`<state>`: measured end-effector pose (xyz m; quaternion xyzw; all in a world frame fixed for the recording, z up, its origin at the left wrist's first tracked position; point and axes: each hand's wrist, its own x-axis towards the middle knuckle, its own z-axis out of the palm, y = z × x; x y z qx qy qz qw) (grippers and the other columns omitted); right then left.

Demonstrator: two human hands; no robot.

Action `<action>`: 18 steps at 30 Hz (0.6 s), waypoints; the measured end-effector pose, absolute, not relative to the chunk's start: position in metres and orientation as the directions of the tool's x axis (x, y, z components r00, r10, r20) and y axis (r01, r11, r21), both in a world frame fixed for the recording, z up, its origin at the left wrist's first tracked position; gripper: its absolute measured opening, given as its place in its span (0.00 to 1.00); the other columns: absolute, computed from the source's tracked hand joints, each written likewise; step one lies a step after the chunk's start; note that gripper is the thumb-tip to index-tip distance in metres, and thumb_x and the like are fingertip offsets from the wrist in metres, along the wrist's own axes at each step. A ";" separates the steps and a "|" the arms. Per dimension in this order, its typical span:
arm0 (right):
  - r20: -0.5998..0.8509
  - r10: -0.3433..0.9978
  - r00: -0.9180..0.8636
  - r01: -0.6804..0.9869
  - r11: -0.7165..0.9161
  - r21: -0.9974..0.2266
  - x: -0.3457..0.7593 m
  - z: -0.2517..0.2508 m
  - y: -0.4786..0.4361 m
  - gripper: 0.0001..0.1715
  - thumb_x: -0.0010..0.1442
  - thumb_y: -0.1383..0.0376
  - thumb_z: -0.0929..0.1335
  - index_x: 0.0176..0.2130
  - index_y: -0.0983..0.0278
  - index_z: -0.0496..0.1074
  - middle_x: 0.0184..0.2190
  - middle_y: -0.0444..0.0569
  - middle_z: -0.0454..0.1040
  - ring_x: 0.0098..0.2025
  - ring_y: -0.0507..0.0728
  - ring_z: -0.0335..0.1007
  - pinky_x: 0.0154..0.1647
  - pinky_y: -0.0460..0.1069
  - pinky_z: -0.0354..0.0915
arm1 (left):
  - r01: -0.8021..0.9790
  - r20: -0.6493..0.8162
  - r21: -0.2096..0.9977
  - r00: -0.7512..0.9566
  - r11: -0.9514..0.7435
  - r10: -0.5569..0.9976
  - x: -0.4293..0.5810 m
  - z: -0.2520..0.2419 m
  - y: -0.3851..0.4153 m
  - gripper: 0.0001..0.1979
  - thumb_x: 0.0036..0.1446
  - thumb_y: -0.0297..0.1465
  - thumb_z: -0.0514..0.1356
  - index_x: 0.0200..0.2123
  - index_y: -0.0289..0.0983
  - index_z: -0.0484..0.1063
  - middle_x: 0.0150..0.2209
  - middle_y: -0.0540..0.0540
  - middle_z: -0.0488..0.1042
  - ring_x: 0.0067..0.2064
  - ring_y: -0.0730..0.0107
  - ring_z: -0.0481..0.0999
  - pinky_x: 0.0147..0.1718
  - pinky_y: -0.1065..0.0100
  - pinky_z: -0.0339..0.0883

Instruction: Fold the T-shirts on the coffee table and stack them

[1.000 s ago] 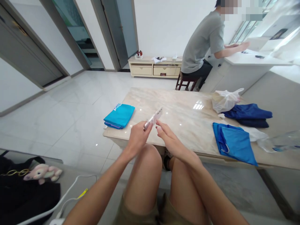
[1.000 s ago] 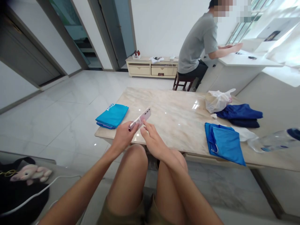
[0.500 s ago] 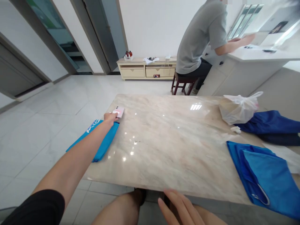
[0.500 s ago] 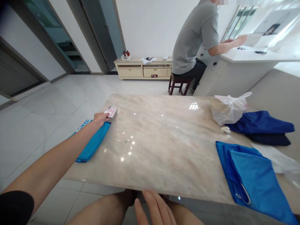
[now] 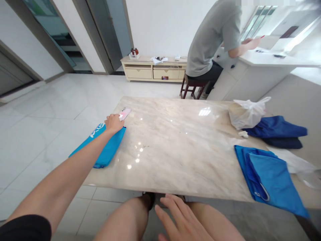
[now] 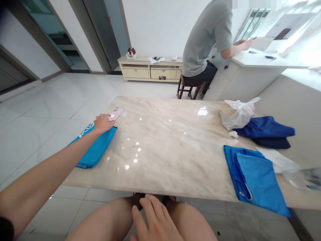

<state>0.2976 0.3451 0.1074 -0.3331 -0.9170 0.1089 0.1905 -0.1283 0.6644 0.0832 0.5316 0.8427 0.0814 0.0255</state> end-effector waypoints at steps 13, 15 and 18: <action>0.180 0.659 -0.730 0.418 0.640 -0.645 0.258 0.182 0.360 0.15 0.80 0.68 0.63 0.56 0.64 0.79 0.53 0.56 0.81 0.57 0.61 0.76 0.64 0.57 0.72 | 0.984 -0.031 -0.052 -0.170 0.169 0.985 -0.096 0.066 0.408 0.36 0.71 0.33 0.51 0.79 0.28 0.61 0.82 0.30 0.56 0.84 0.40 0.49 0.79 0.40 0.44; 0.177 0.674 -0.717 0.450 0.641 -0.621 0.260 0.178 0.363 0.15 0.79 0.70 0.63 0.55 0.66 0.79 0.52 0.57 0.82 0.58 0.61 0.76 0.64 0.57 0.72 | 0.990 -0.012 -0.036 -0.138 0.137 0.990 -0.093 0.070 0.397 0.32 0.71 0.30 0.50 0.75 0.32 0.68 0.80 0.29 0.61 0.81 0.42 0.56 0.76 0.42 0.53; 0.151 0.678 -0.720 0.485 0.646 -0.589 0.263 0.176 0.366 0.15 0.77 0.71 0.64 0.53 0.67 0.80 0.51 0.58 0.82 0.57 0.62 0.77 0.63 0.57 0.72 | 0.978 0.002 0.063 -0.201 0.200 0.980 -0.097 0.091 0.403 0.26 0.69 0.32 0.53 0.66 0.31 0.77 0.73 0.25 0.71 0.74 0.36 0.67 0.68 0.42 0.65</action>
